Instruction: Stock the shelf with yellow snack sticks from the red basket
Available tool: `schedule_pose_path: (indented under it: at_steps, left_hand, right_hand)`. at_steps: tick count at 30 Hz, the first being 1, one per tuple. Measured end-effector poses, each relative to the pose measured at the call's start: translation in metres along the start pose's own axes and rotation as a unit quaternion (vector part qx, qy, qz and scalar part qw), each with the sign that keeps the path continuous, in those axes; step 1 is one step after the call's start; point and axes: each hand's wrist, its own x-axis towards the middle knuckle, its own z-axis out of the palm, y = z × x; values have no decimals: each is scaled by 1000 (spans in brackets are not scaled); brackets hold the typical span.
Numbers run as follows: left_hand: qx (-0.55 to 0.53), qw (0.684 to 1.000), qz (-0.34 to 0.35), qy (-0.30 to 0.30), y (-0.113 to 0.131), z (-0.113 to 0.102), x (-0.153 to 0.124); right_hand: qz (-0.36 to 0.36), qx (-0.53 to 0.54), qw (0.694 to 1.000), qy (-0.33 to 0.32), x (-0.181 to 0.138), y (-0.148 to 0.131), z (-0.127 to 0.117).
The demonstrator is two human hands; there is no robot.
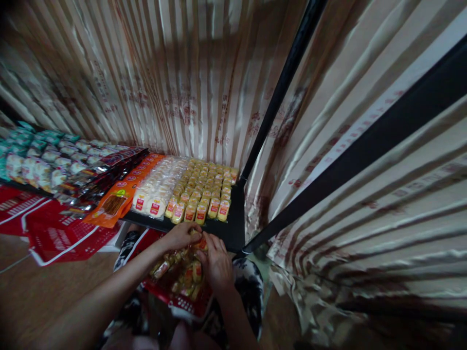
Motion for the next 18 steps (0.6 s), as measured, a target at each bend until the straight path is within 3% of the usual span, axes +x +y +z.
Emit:
schedule_pose_path:
  at_steps: [5,10,15,18]
  left_hand:
    - [-28,998,42,44,14,7,14]
    - [-161,972,51,162,15,26,19]
    - [-189,956,74,213,8,44,12]
    - [-178,959,76,208,3,50,10]
  right_hand:
    - [66,74,994,52,8,5,6]
    - [214,116,967,73,27,16,11]
    - [253,120,956,89,48,22,20]
    - [271,99,952,103,57,25,25]
